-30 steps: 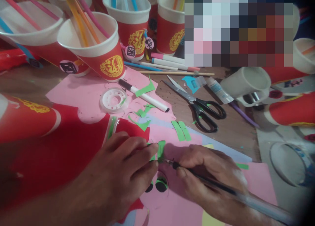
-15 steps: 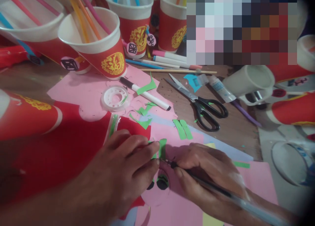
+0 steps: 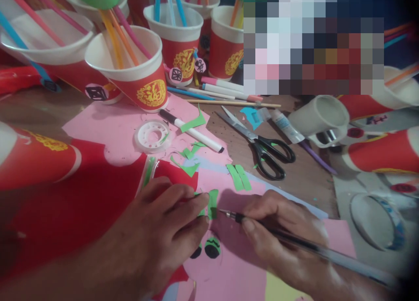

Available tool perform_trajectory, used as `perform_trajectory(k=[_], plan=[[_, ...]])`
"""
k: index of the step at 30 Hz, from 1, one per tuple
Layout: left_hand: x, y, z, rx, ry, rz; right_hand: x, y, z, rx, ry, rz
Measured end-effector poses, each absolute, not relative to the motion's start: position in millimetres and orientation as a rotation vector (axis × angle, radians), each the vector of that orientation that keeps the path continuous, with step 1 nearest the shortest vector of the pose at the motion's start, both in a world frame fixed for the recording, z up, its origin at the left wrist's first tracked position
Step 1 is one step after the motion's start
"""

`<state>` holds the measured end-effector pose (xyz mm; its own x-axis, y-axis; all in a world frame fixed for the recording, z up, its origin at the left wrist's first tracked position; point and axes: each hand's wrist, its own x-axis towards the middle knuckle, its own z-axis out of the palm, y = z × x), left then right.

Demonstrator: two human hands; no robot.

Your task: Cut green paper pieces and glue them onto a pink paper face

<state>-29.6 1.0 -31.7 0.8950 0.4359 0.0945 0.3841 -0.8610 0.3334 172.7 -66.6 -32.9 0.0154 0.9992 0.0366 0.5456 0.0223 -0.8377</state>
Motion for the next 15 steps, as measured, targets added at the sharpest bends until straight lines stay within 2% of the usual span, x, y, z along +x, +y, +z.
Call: perform_trajectory(k=[15], plan=[[-30.9,-0.8,-36.7,2.738,0.621,0.347,168.5,-64.3,-34.8,-1.577,-1.706,0.804]])
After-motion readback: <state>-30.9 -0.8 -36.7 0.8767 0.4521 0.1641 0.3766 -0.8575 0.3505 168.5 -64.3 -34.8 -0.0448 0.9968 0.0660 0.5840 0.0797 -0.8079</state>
